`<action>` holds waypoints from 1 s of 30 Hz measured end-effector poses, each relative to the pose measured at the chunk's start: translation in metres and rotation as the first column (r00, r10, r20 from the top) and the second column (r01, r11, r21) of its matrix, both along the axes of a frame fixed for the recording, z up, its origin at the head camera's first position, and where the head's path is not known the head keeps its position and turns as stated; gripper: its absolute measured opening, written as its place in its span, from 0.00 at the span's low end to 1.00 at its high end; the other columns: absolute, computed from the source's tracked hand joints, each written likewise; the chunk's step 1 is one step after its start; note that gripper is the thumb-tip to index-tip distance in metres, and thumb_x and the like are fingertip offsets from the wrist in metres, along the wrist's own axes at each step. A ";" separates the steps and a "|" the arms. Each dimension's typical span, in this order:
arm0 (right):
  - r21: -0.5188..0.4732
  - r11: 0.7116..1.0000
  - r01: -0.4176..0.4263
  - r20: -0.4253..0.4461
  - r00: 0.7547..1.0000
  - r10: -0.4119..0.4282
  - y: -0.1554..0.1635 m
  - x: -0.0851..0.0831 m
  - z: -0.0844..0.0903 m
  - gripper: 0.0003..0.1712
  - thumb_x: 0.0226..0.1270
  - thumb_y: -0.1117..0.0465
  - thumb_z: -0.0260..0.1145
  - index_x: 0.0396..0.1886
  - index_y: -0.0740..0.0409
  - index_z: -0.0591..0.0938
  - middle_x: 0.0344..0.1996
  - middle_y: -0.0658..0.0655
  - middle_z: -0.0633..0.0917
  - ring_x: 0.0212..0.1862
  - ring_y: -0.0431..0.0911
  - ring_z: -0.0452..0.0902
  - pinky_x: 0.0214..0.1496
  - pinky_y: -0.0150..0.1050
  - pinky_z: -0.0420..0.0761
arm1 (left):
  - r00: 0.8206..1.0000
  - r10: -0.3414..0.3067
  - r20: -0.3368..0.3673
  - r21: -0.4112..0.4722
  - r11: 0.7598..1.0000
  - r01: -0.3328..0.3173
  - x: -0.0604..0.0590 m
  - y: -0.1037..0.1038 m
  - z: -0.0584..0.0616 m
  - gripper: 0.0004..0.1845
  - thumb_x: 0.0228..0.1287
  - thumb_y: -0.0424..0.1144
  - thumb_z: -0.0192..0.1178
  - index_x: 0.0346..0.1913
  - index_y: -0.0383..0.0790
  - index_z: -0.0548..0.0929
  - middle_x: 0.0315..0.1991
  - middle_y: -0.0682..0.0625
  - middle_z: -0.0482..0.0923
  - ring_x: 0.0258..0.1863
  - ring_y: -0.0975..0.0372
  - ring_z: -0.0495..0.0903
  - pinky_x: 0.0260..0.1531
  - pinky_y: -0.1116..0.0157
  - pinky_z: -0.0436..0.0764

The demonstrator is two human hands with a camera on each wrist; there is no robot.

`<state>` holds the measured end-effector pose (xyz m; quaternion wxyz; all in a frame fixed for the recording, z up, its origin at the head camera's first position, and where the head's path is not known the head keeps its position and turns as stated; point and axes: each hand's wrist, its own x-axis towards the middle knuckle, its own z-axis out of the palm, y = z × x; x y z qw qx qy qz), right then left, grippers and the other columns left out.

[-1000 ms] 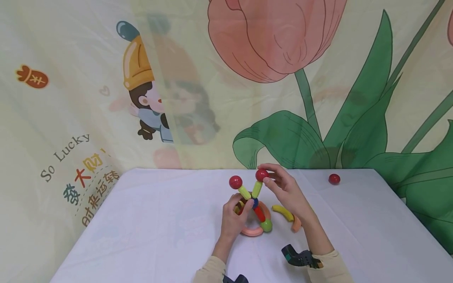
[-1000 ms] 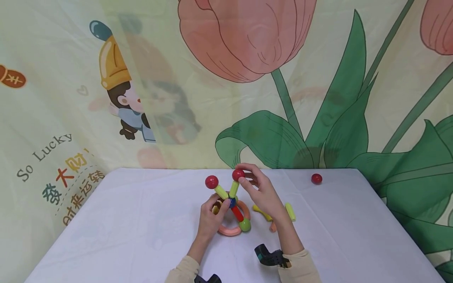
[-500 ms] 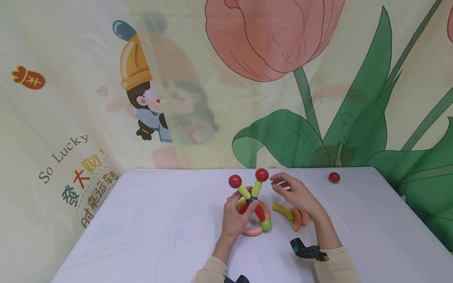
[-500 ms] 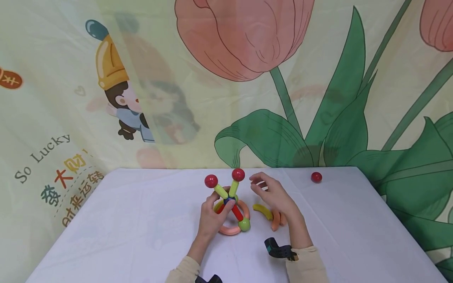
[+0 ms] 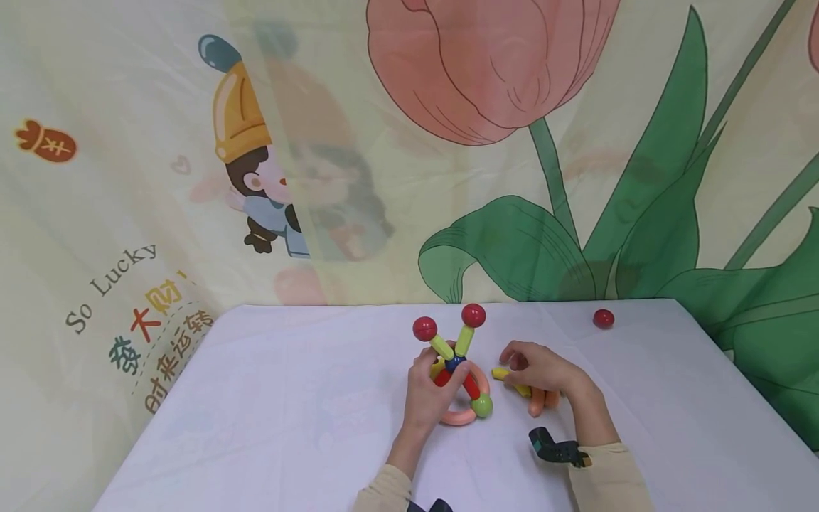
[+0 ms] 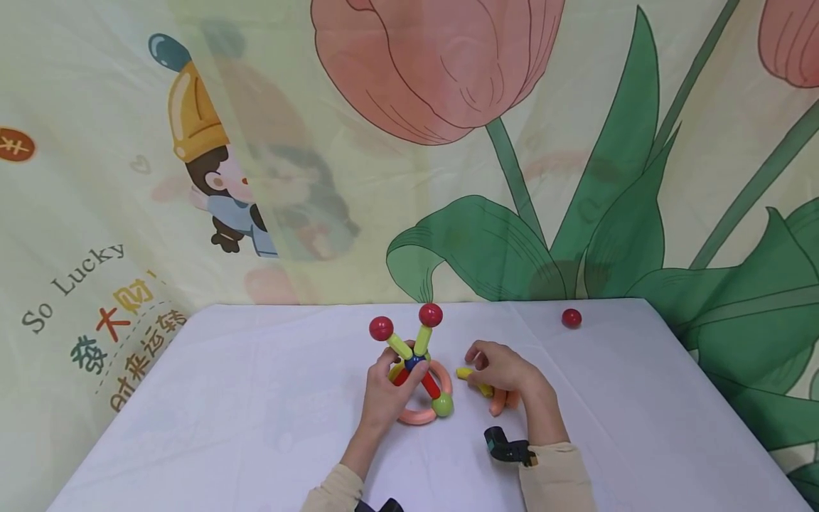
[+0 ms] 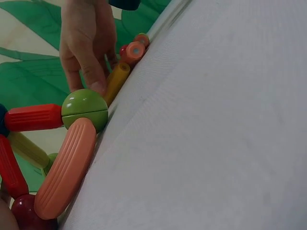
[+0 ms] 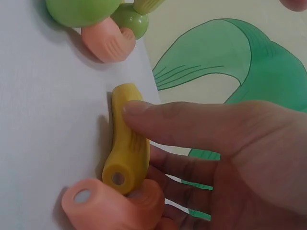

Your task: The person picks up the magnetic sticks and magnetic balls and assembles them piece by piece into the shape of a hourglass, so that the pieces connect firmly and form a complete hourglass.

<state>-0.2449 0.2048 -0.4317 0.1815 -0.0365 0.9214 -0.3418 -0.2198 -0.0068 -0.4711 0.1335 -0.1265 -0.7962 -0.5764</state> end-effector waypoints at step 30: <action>-0.055 0.997 0.052 -0.083 0.995 -0.056 0.003 -0.008 -0.008 0.16 0.62 0.58 0.63 0.50 0.54 0.77 0.43 0.56 0.78 0.44 0.47 0.72 0.44 0.43 0.78 | 0.998 -0.048 0.039 0.015 0.999 0.047 -0.001 0.000 -0.001 0.21 0.62 0.53 0.61 0.54 0.48 0.75 0.47 0.51 0.77 0.48 0.61 0.77 0.47 0.67 0.80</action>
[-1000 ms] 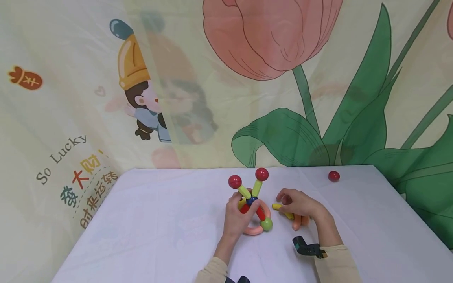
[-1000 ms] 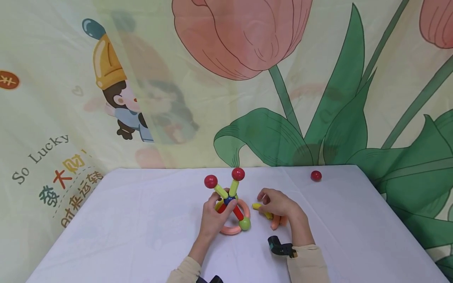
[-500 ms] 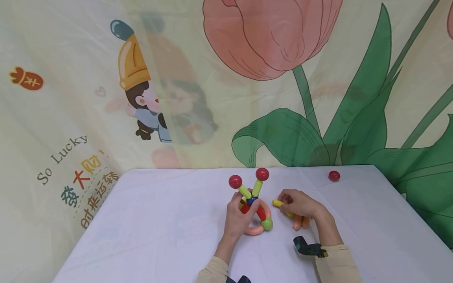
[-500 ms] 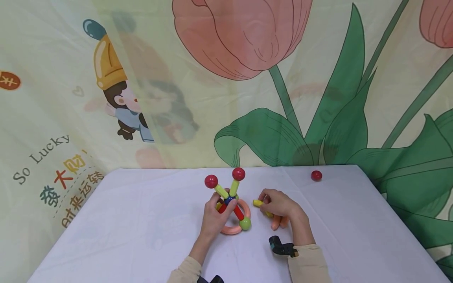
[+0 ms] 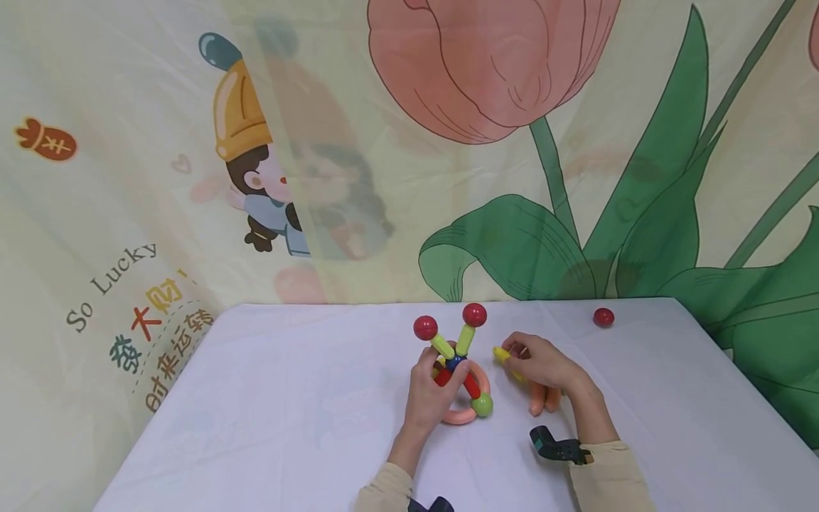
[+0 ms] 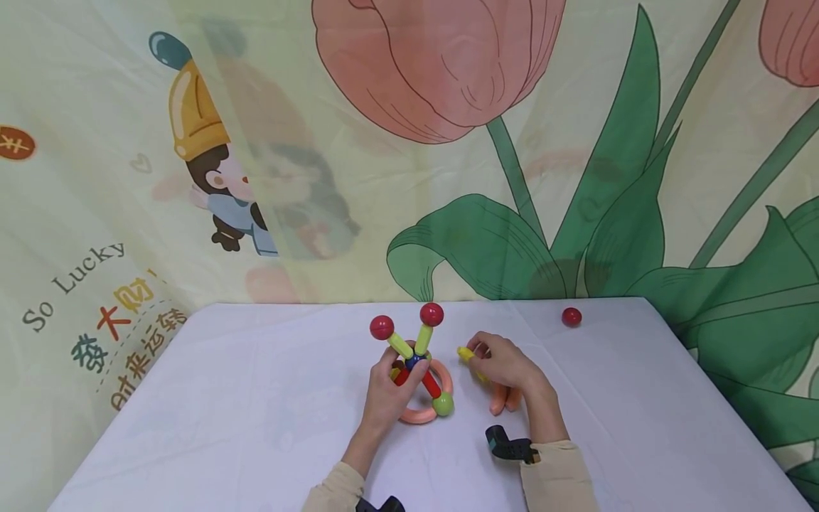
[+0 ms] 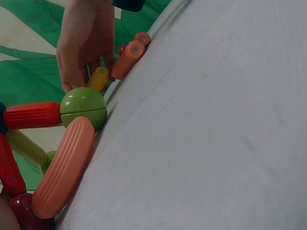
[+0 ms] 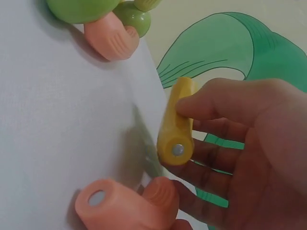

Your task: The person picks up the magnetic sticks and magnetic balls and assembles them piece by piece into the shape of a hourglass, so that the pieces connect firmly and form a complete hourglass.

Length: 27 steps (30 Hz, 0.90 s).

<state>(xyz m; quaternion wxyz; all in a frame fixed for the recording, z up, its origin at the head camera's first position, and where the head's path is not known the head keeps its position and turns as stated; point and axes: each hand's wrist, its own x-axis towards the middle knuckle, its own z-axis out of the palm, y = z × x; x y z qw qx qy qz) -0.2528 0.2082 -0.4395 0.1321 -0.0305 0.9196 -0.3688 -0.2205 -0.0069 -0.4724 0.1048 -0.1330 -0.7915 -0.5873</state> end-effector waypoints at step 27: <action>-0.327 0.942 0.073 -0.216 0.965 -0.150 -0.007 -0.002 0.030 0.25 0.68 0.49 0.59 0.59 0.57 0.71 0.54 0.61 0.75 0.43 0.49 0.76 0.43 0.36 0.78 | 0.999 -0.001 -0.052 0.002 1.000 0.001 -0.002 0.000 -0.005 0.17 0.61 0.50 0.62 0.51 0.52 0.76 0.44 0.54 0.77 0.47 0.64 0.77 0.46 0.69 0.79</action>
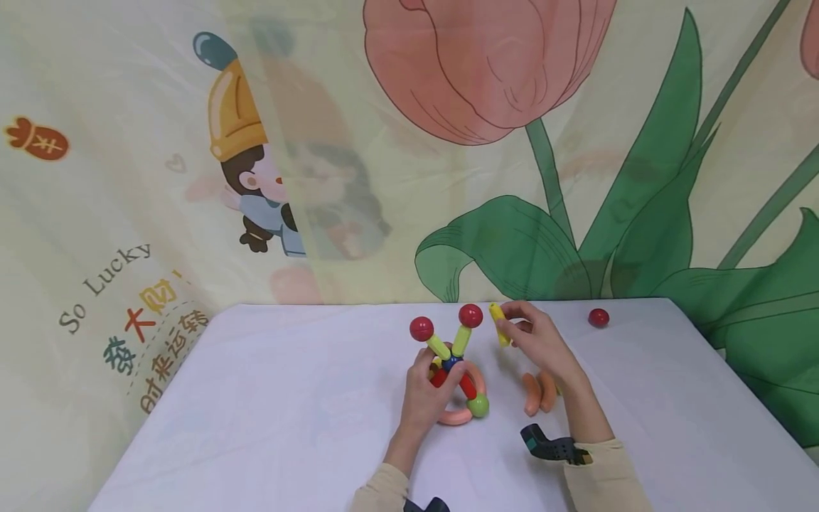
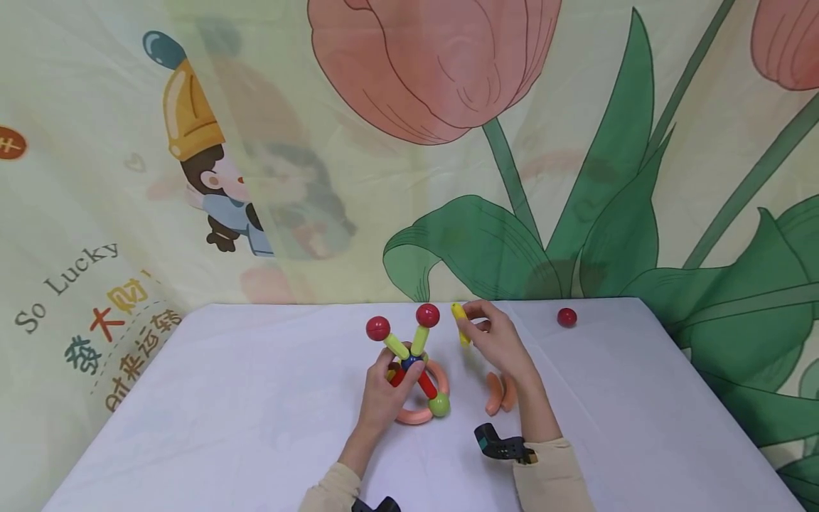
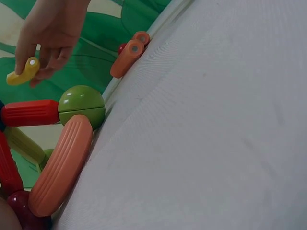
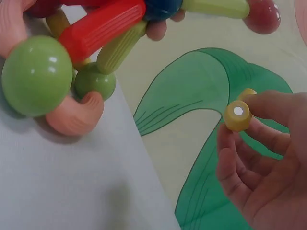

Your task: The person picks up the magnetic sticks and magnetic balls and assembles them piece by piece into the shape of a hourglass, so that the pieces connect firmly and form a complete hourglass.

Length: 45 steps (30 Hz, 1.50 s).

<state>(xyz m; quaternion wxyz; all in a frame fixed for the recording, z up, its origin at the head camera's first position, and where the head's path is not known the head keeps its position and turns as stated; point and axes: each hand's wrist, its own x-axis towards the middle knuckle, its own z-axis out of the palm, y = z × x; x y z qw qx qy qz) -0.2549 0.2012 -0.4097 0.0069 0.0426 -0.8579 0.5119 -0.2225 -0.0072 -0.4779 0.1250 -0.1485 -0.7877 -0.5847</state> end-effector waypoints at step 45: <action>-0.062 0.998 0.002 -0.013 1.000 -0.003 -0.037 -0.031 0.039 0.27 0.65 0.48 0.62 0.58 0.57 0.71 0.50 0.61 0.77 0.42 0.49 0.78 0.46 0.44 0.81 | 0.997 -0.013 0.072 0.033 0.999 0.011 0.002 -0.001 0.005 0.18 0.61 0.44 0.63 0.54 0.48 0.75 0.48 0.50 0.77 0.50 0.61 0.75 0.47 0.70 0.78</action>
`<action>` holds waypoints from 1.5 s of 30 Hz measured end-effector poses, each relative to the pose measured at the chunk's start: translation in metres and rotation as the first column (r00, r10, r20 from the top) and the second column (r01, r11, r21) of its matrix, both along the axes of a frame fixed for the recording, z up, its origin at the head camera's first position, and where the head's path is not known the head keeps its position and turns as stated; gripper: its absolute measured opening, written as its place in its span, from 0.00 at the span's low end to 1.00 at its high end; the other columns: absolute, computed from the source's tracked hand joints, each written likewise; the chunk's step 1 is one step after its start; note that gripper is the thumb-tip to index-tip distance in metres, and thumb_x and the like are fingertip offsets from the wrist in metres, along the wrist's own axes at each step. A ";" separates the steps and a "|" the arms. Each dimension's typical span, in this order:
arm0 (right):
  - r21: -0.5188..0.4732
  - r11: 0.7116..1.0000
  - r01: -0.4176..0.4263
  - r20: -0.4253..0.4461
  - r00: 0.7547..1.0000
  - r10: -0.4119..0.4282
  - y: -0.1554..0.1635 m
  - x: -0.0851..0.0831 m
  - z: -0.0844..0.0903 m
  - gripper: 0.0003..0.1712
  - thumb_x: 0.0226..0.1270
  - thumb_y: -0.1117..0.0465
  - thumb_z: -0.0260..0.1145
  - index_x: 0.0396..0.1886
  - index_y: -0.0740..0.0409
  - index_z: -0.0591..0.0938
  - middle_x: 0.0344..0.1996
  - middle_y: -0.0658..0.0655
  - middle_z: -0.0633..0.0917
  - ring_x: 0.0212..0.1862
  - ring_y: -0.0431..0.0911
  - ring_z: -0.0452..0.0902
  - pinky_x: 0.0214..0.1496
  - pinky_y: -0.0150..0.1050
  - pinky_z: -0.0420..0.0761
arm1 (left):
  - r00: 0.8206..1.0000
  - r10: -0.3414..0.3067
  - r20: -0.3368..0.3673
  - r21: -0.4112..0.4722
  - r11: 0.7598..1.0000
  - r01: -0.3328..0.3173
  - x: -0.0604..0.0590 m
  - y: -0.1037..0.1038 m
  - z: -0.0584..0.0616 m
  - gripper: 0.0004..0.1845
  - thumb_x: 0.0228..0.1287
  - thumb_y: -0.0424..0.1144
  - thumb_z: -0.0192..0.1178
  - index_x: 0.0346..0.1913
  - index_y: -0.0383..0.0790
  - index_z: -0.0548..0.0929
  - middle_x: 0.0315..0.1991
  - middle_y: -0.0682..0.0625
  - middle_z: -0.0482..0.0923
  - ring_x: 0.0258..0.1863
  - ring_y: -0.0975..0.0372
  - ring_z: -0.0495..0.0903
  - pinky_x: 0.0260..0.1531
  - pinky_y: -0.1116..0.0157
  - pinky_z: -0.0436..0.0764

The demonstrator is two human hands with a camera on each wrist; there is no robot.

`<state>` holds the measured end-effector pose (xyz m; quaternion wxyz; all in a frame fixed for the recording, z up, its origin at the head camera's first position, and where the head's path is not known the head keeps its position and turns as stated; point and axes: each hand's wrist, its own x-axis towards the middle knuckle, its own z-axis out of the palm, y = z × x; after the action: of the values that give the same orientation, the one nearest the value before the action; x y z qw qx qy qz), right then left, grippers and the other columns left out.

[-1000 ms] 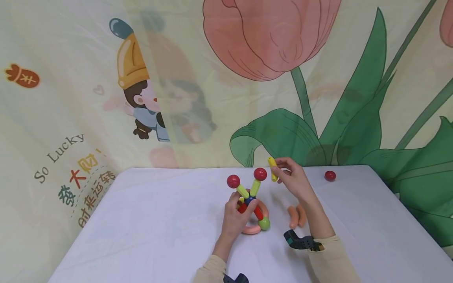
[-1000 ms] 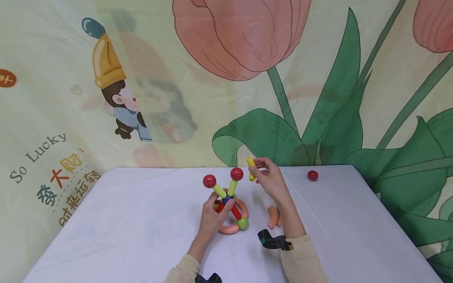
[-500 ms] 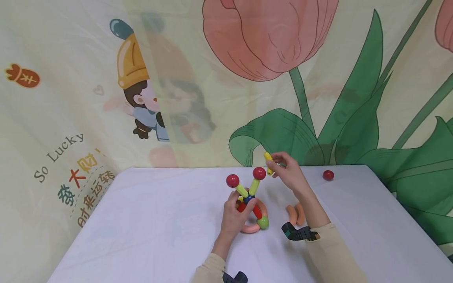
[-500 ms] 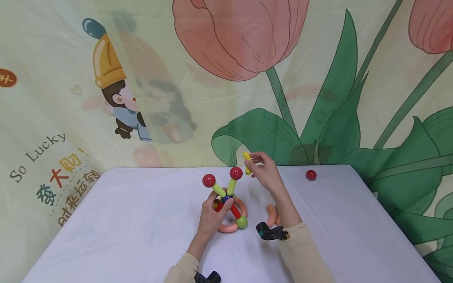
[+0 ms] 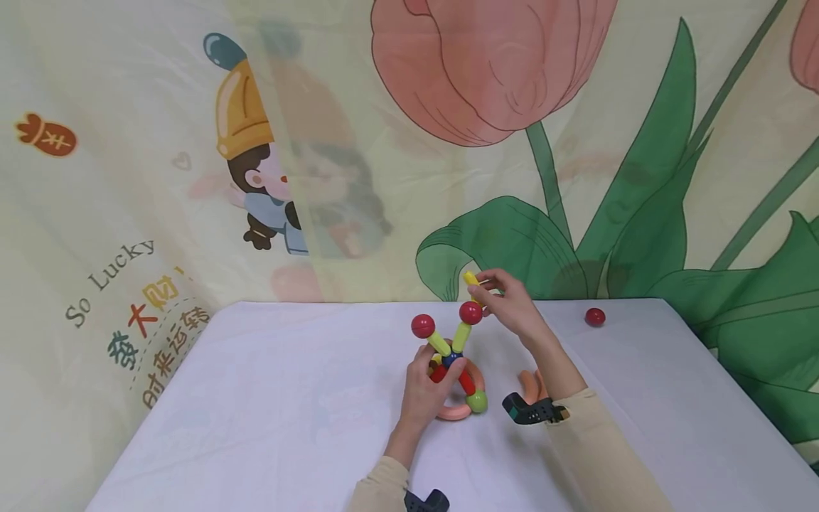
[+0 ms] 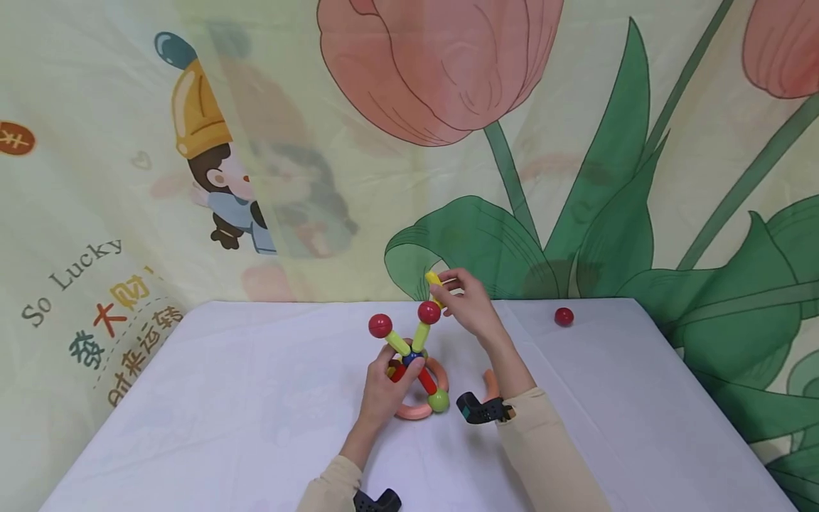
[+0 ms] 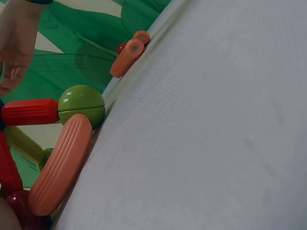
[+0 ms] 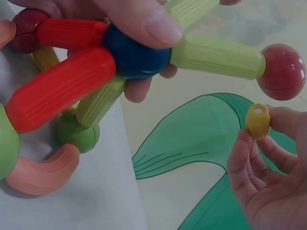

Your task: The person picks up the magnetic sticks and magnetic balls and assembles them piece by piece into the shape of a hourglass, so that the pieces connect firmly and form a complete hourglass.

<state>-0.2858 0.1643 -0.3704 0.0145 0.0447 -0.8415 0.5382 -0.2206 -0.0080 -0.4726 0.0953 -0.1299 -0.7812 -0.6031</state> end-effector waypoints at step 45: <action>0.193 0.946 -0.259 -0.152 0.945 0.290 -0.020 0.006 0.027 0.18 0.67 0.59 0.60 0.56 0.55 0.75 0.48 0.59 0.79 0.45 0.51 0.75 0.38 0.37 0.78 | 1.000 -0.031 -0.002 -0.017 0.999 0.031 0.016 -0.002 0.030 0.18 0.62 0.42 0.62 0.54 0.41 0.74 0.49 0.46 0.76 0.52 0.58 0.76 0.50 0.70 0.77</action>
<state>-0.2795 0.1439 -0.3432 0.0105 0.2107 -0.8652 0.4548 -0.2050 -0.0103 -0.4425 0.0859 -0.1436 -0.7841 -0.5977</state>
